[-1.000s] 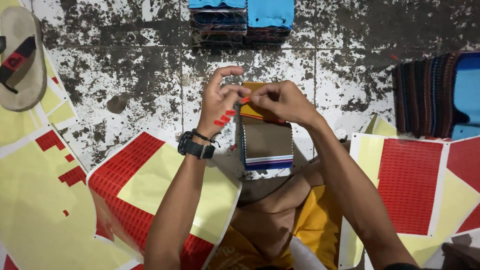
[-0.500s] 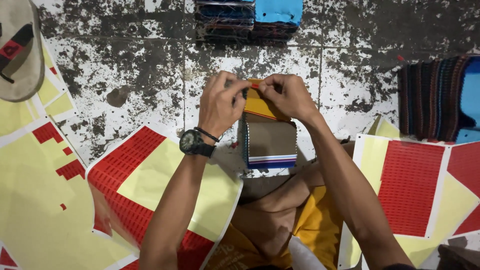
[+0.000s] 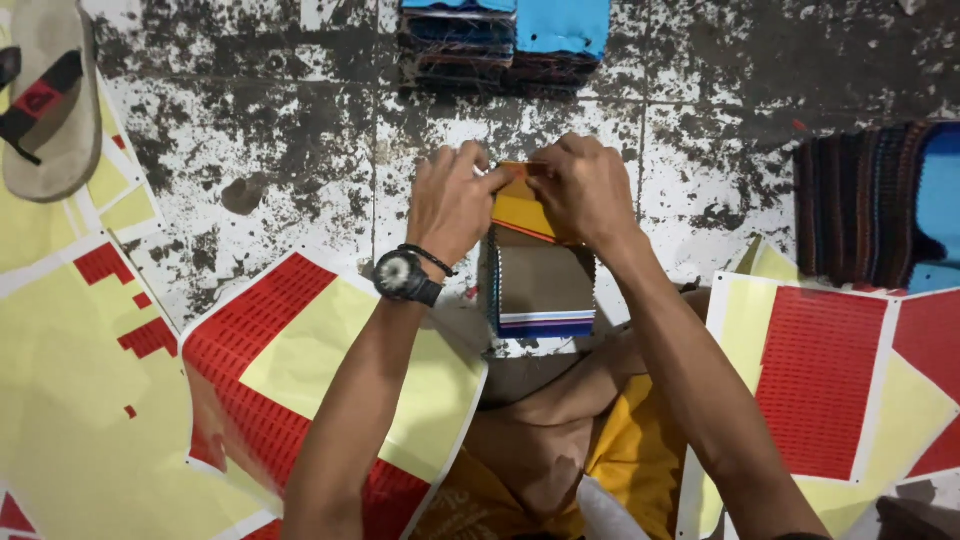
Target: The person sits on the floor and assembles notebooks by hand. They peel red adhesive strips from a yellow backing sheet and apply them to the spine of stacked blue, purple, and brown notebook covers, pressing them down to secure the binding.
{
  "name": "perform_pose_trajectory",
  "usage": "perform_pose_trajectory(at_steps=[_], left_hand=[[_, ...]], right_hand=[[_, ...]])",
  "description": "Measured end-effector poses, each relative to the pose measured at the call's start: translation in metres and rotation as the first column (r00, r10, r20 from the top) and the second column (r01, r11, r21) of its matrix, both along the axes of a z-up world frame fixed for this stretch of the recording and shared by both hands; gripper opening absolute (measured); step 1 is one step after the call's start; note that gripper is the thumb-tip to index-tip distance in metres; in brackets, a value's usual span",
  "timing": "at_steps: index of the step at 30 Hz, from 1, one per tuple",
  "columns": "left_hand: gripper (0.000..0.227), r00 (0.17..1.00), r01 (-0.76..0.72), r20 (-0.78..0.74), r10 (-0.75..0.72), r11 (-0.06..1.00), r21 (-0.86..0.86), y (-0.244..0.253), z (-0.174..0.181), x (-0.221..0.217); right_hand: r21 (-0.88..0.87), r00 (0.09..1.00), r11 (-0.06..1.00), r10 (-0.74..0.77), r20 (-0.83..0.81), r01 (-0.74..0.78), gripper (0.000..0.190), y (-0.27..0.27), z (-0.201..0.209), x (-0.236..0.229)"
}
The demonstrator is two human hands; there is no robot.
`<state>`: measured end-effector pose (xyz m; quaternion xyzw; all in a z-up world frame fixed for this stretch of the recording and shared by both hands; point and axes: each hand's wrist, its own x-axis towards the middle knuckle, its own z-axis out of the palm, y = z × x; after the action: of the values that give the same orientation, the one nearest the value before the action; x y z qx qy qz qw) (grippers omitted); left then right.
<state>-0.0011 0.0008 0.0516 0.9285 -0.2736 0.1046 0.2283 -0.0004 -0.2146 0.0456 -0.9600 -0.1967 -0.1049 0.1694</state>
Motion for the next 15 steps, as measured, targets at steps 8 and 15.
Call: perform_pose_trajectory(at_steps=[8, 15], left_hand=[[0.036, 0.894, -0.328, -0.445, 0.062, 0.766, -0.553, -0.001, -0.014, -0.004], [0.036, 0.809, -0.483, -0.581, 0.088, 0.662, -0.573, -0.003, 0.004, -0.008]], right_hand=[[0.023, 0.954, 0.999, 0.038, 0.298, -0.047, 0.011, -0.003, -0.03, -0.001], [0.191, 0.996, 0.978, 0.088, -0.035, -0.079, 0.013, -0.004, 0.0, 0.003]])
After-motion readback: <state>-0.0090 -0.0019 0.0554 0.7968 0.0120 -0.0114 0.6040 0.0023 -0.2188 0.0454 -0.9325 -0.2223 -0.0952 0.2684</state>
